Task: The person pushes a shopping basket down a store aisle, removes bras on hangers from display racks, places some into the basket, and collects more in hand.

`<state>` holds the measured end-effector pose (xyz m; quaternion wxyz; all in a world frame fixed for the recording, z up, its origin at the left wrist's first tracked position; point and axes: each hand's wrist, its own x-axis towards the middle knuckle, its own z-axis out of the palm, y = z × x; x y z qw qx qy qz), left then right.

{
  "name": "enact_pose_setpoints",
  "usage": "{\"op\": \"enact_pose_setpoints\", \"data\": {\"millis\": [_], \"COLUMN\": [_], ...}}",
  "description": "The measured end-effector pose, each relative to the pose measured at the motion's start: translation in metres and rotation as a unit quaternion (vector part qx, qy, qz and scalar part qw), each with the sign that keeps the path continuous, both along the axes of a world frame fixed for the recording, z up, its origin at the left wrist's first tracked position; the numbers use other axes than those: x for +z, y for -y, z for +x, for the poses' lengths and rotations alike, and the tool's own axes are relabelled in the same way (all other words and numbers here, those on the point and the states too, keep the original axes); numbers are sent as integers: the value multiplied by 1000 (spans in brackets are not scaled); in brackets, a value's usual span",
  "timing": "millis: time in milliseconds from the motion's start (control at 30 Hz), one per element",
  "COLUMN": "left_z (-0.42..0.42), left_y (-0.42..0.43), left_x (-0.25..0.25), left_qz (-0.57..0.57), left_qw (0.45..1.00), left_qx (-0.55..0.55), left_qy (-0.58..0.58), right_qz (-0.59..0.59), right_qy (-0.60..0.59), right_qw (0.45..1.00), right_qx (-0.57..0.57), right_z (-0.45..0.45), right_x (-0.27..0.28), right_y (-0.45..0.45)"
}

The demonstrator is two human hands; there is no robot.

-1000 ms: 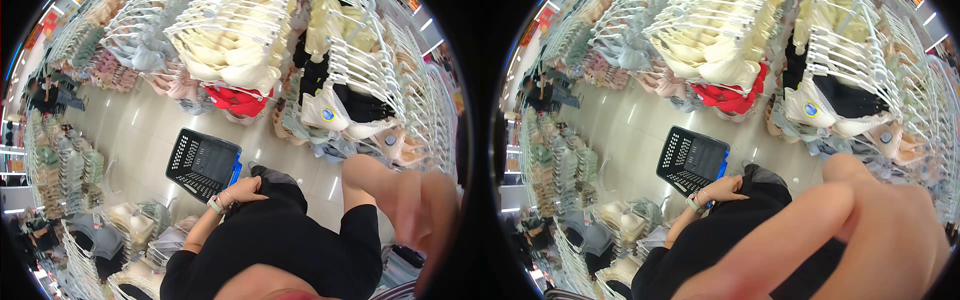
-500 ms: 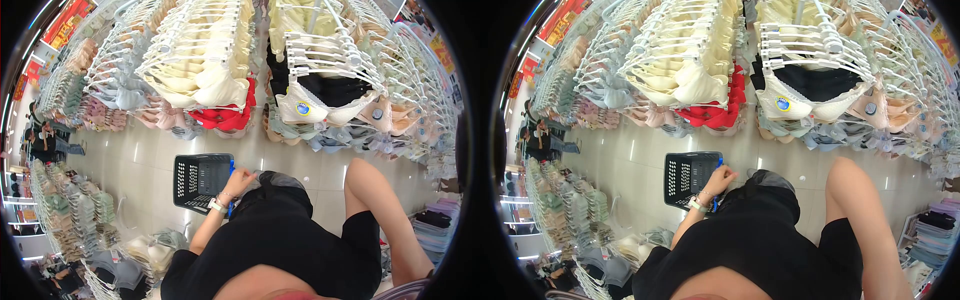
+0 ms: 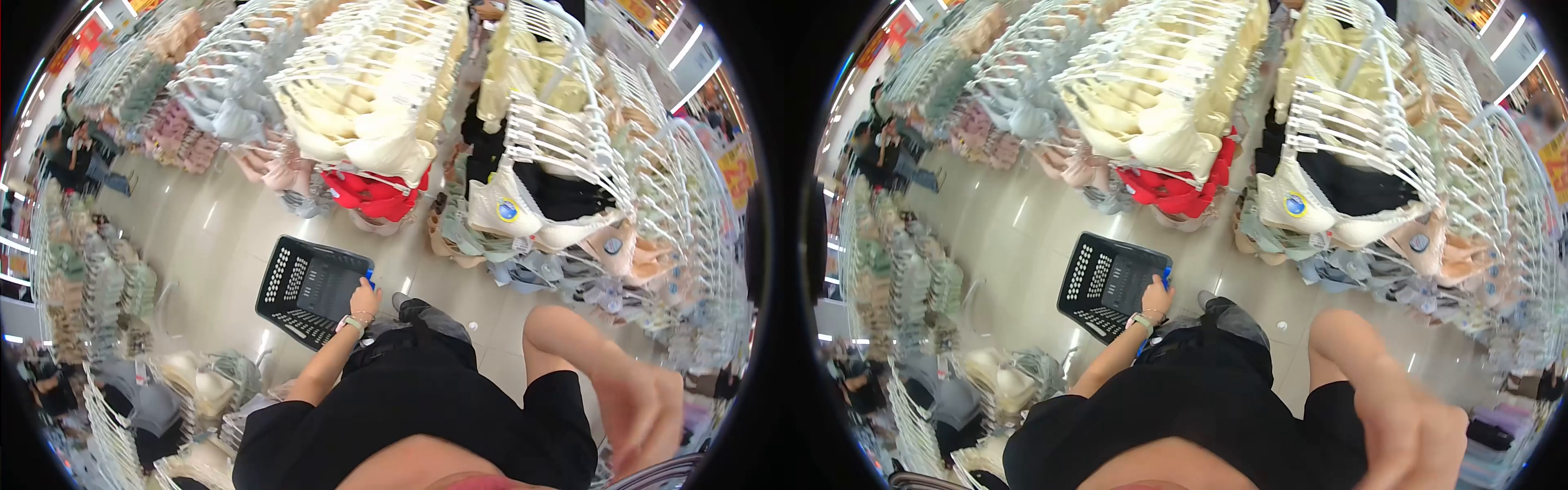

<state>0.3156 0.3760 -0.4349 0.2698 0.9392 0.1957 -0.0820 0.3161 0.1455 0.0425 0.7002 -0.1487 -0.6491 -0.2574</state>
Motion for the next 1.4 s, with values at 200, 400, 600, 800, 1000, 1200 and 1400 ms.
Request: {"op": "enact_pose_setpoints", "data": {"millis": [200, 400, 600, 800, 1000, 1200, 1400], "left_z": [-29, -61, -98, -120, -99, -53, -9], "left_y": [-10, -33, -61, -88, -109, -127, -144], "left_x": [-2, 8, 5, 5, 7, 10, 2], "left_qz": [-36, -32, -76, -82, -89, -102, -96], "left_qw": [998, 995, 989, 991, 990, 990, 993], "left_qx": [-55, -92, -114, -96, -103, -95, -70], "left_qy": [-3, -21, -50, -48, -45, -26, -6], "right_qz": [-35, -64, -149, -436, -759, -642, -333], "right_qy": [-40, 106, 138, -51, -193, -275, -232], "right_qw": [999, 916, 710, 698, 590, 705, 803], "right_qx": [8, 381, 674, 566, 196, -120, -437], "right_z": [-9, 3, 18, 61, 118, 228, 298], "right_x": [12, 7, -25, -148, -274, -269, -174], "right_y": [-40, -62, -121, -223, -296, -337, -415]}}
